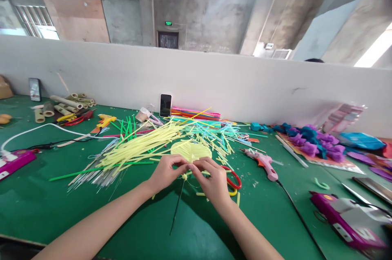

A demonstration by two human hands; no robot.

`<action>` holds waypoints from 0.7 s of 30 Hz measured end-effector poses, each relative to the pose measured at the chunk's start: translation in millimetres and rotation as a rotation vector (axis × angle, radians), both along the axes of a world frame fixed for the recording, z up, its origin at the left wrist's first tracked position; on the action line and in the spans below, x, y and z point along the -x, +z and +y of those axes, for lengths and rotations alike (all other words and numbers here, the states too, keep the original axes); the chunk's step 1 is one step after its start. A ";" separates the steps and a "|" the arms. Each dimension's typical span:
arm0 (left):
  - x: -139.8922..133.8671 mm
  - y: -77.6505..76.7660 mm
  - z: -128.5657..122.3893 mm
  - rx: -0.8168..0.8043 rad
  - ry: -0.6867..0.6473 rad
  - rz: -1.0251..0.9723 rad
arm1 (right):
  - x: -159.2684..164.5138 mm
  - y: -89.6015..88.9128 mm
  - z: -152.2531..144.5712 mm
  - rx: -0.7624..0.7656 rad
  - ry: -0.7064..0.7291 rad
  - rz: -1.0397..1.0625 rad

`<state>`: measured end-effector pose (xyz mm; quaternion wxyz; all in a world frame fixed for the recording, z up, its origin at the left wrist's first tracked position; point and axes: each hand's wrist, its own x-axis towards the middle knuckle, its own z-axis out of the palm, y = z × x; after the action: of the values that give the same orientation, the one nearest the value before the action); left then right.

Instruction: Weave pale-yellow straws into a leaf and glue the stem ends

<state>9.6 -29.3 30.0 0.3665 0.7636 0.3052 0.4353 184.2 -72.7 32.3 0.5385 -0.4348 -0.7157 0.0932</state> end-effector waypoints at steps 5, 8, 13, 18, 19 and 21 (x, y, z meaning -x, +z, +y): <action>-0.5 -0.8 0.0 0.018 -0.030 -0.014 | 2.4 -1.7 -1.5 0.008 -0.039 -0.009; -1.1 -3.0 0.2 0.074 -0.065 -0.065 | 4.1 -2.7 -1.9 0.023 -0.063 0.002; -2.1 -4.0 -2.6 0.149 -0.108 -0.191 | 6.1 -3.6 -1.2 0.034 -0.060 0.001; -2.3 -0.6 -3.8 0.182 -0.166 -0.257 | 8.1 -4.9 -0.1 0.034 -0.009 -0.004; -2.1 0.2 -3.4 0.188 -0.173 -0.269 | 8.2 -5.0 0.2 0.037 -0.001 -0.001; -1.7 1.8 -2.5 0.201 -0.180 -0.291 | 8.1 -4.8 0.4 0.045 0.008 0.007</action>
<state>11.3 -31.8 31.8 0.5187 0.6763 0.2212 0.4740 176.1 -72.3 27.6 0.5306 -0.4437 -0.7133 0.1131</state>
